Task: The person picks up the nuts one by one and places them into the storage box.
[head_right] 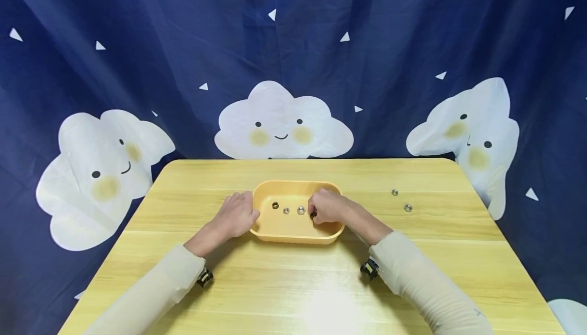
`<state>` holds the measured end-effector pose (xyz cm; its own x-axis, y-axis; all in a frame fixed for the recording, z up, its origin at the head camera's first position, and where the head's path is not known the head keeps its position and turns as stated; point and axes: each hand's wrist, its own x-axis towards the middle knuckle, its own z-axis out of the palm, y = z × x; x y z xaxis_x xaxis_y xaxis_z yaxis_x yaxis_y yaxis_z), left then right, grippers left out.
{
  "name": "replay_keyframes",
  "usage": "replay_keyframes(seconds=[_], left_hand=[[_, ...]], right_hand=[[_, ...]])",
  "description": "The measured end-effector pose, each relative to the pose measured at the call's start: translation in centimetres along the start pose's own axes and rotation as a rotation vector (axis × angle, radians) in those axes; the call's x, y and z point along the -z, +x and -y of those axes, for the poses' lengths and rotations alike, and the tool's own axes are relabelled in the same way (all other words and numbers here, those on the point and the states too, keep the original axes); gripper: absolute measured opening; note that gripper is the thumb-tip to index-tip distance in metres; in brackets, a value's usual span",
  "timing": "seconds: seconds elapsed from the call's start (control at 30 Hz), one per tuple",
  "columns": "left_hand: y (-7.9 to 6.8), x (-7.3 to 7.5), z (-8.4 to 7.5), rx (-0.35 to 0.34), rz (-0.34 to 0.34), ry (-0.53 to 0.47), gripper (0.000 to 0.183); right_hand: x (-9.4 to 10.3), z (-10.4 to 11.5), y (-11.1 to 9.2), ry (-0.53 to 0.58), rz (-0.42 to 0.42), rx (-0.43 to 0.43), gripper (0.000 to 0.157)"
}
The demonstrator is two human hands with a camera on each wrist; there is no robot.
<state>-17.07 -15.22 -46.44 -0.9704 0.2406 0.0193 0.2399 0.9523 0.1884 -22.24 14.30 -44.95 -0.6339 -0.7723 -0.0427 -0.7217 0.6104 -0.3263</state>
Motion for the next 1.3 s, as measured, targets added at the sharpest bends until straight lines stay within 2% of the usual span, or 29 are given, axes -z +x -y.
replay_keyframes(seconds=[0.37,0.77,1.03,1.3], left_hand=[[0.0,0.1,0.0,0.003,0.008,0.011,0.028],[-0.1,0.2,-0.1,-0.004,0.027,0.012,0.029],[-0.1,0.2,-0.1,0.007,0.025,0.01,0.029],[-0.1,0.3,-0.2,0.006,0.034,0.014,0.029]], right_hand=[[-0.1,0.1,0.1,-0.015,0.017,-0.015,0.014],[0.2,0.5,-0.2,-0.053,0.008,0.028,0.016],[1.3,0.7,-0.9,0.003,-0.019,-0.047,0.025],[2.0,0.8,-1.6,-0.051,-0.038,-0.039,0.024]])
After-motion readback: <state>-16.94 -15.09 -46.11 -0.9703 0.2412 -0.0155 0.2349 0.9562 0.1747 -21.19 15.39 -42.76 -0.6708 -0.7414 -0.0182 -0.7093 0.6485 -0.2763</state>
